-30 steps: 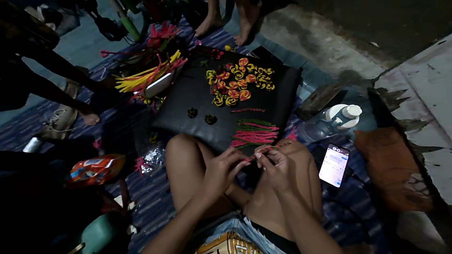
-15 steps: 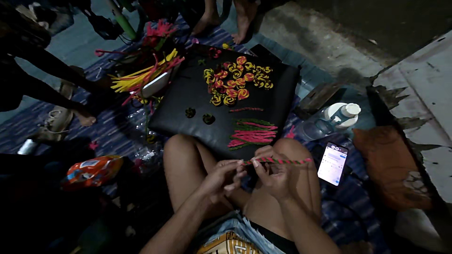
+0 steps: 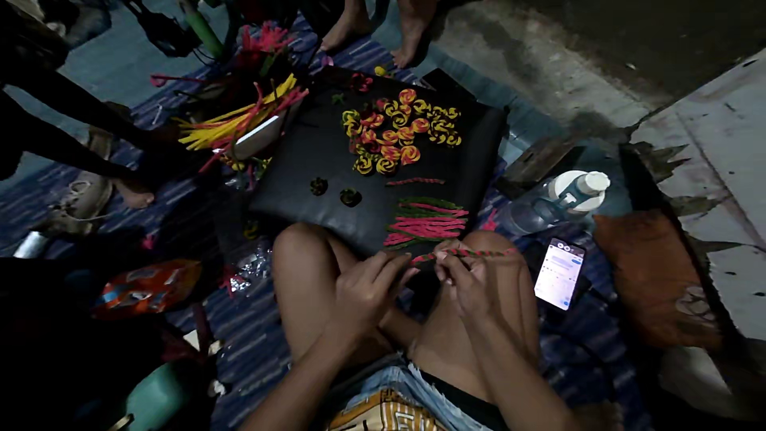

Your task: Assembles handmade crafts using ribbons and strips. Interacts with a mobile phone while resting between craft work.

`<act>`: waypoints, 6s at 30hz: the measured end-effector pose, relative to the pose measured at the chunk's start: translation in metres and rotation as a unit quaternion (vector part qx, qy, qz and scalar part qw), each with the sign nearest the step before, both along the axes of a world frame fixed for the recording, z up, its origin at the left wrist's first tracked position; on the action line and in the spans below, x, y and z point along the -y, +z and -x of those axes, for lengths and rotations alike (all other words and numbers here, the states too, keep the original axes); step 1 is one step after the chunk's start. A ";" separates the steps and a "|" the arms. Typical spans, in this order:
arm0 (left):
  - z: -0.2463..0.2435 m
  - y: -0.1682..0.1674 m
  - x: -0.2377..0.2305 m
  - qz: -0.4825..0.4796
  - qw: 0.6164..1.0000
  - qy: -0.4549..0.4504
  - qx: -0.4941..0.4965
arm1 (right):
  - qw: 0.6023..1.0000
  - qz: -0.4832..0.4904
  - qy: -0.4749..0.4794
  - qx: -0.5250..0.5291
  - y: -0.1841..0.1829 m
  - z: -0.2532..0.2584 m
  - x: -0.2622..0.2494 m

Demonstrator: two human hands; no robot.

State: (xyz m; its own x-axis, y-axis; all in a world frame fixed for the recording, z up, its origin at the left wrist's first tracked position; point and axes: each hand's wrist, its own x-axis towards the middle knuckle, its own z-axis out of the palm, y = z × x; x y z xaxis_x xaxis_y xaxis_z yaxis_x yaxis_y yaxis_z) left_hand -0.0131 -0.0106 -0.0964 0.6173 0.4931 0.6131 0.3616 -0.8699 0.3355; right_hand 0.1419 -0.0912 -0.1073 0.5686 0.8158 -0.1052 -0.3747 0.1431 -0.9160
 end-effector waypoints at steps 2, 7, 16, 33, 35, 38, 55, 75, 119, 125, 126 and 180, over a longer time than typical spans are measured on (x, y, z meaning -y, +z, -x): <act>-0.004 -0.001 0.001 -0.034 0.999 -0.001 -0.006 | 1.000 0.011 -0.003 -0.021 0.003 0.002 0.000; -0.008 0.000 0.002 0.181 0.982 -0.042 0.017 | 0.999 -0.043 0.002 0.021 -0.005 0.001 0.001; 0.014 0.014 -0.009 0.768 0.619 -0.156 0.058 | 0.990 -0.062 0.125 0.020 -0.006 -0.015 0.002; 0.020 0.005 -0.006 0.792 0.578 -0.187 0.059 | 0.971 -0.034 0.044 -0.233 0.001 -0.035 -0.002; 0.021 0.005 -0.005 0.818 0.541 -0.184 0.066 | 0.972 -0.026 0.026 -0.232 0.001 -0.038 -0.001; 0.023 0.003 -0.003 0.853 0.486 -0.173 0.079 | 0.974 -0.022 -0.005 -0.226 0.001 -0.036 -0.002; 0.022 -0.006 -0.009 0.703 0.699 -0.095 0.090 | 0.988 0.048 -0.010 -0.147 0.003 -0.047 -0.005; -0.080 -0.068 -0.135 0.207 0.952 0.115 -0.194 | 0.979 0.078 -0.188 -0.017 -0.020 -0.049 -0.018; -0.162 -0.062 -0.101 0.199 0.921 -0.070 -0.328 | 0.949 0.031 -0.308 -0.065 -0.022 -0.050 -0.023; -0.157 -0.055 -0.102 0.250 0.906 -0.038 -0.339 | 0.964 0.052 -0.261 -0.005 -0.026 -0.050 -0.025; -0.153 -0.052 -0.102 0.252 0.912 -0.035 -0.320 | 0.963 0.053 -0.263 -0.003 -0.027 -0.050 -0.026; -0.025 0.038 -0.081 0.079 0.932 -0.337 -0.108 | 0.935 -0.050 0.350 -0.007 -0.011 -0.042 -0.007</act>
